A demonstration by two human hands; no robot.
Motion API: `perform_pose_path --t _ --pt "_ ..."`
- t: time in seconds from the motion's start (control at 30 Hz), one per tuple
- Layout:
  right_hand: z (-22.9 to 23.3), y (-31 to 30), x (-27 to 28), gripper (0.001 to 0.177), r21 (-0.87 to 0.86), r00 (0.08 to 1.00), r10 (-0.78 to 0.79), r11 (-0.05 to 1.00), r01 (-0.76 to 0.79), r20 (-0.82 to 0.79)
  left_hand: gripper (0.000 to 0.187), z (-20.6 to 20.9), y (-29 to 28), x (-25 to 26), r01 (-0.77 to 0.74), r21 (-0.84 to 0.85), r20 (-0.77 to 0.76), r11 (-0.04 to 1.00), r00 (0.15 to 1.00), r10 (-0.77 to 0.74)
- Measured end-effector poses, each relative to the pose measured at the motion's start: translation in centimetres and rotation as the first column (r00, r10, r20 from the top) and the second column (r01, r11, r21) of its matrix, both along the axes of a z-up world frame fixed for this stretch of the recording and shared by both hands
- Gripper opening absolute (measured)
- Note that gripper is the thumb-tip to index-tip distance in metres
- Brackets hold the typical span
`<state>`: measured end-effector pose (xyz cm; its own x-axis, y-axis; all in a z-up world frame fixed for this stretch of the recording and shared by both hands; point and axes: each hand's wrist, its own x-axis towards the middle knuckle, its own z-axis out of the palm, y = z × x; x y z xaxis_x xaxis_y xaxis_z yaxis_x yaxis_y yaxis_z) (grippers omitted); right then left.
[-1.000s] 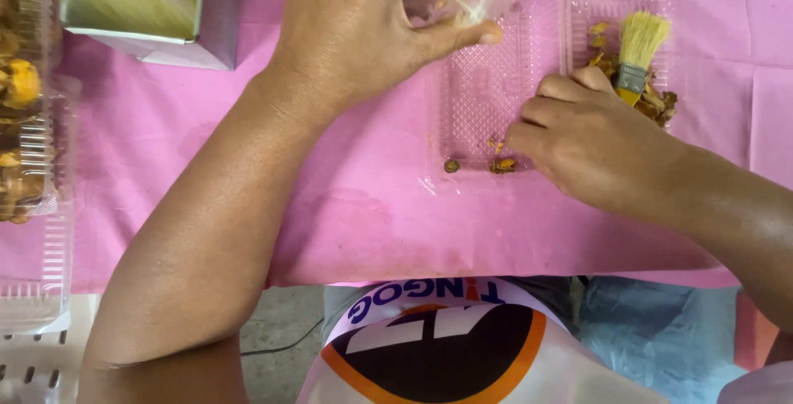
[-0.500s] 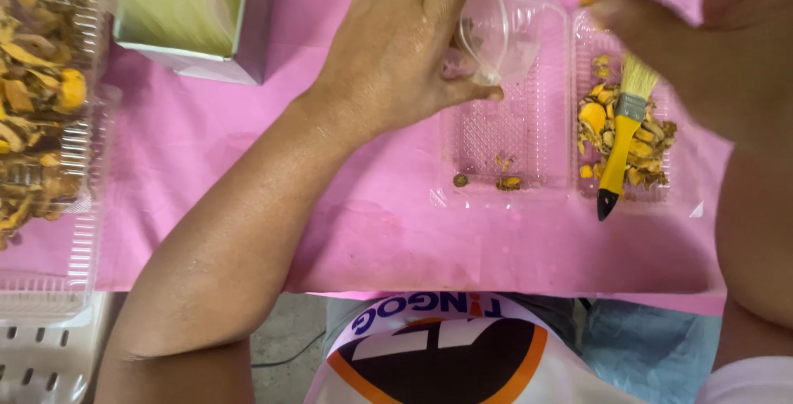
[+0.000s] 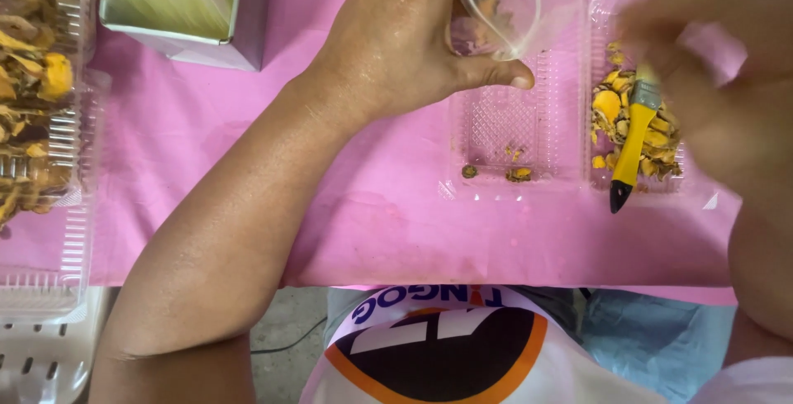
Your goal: Sorting dried tea leaves on a tray using a brush and manually packaging them into small plastic bags.
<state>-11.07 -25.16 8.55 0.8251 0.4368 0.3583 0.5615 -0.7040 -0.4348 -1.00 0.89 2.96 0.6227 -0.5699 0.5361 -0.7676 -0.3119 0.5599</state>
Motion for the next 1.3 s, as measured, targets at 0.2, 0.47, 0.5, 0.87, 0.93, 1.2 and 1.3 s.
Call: perform_pose_path --t 0.2,0.47,0.5,0.87,0.93,1.2,1.3 --pt "-6.8 -0.5 -0.1 0.05 -0.343 0.908 0.268 0.861 -0.376 -0.323 0.107 -1.3 -0.4 0.3 -0.012 0.092 0.082 0.996 0.997 0.004" --pt "-9.2 -0.3 0.4 0.058 -0.37 0.848 0.432 0.767 -0.525 -0.308 0.111 -1.4 -0.4 0.5 -0.133 0.131 0.255 0.982 0.962 0.096" --pt "-8.9 -0.3 0.4 0.058 -0.356 0.839 0.425 0.767 -0.534 -0.34 0.11 -1.5 -0.4 0.5 -0.096 0.128 0.215 0.987 0.974 0.067" --pt "-7.5 1.4 2.7 0.022 -0.334 0.706 0.367 0.689 -0.644 -0.606 0.119 -1.8 -0.2 0.5 -0.093 0.163 0.148 0.982 0.987 0.069" --pt "-7.3 1.6 2.7 0.011 -0.333 0.701 0.329 0.702 -0.63 -0.632 0.12 -1.8 -0.3 0.5 -0.084 0.171 0.146 0.982 0.988 0.059" --pt "1.1 1.3 1.6 0.015 -0.156 0.897 0.282 0.924 -0.349 -0.34 0.126 -2.0 0.0 0.5 -0.083 0.17 0.137 0.982 0.989 0.06" --pt "2.0 -0.4 1.8 0.017 -0.002 0.956 0.245 0.969 -0.249 -0.161 0.128 -2.4 -0.1 0.7 -0.079 0.125 0.221 0.989 0.974 0.049"
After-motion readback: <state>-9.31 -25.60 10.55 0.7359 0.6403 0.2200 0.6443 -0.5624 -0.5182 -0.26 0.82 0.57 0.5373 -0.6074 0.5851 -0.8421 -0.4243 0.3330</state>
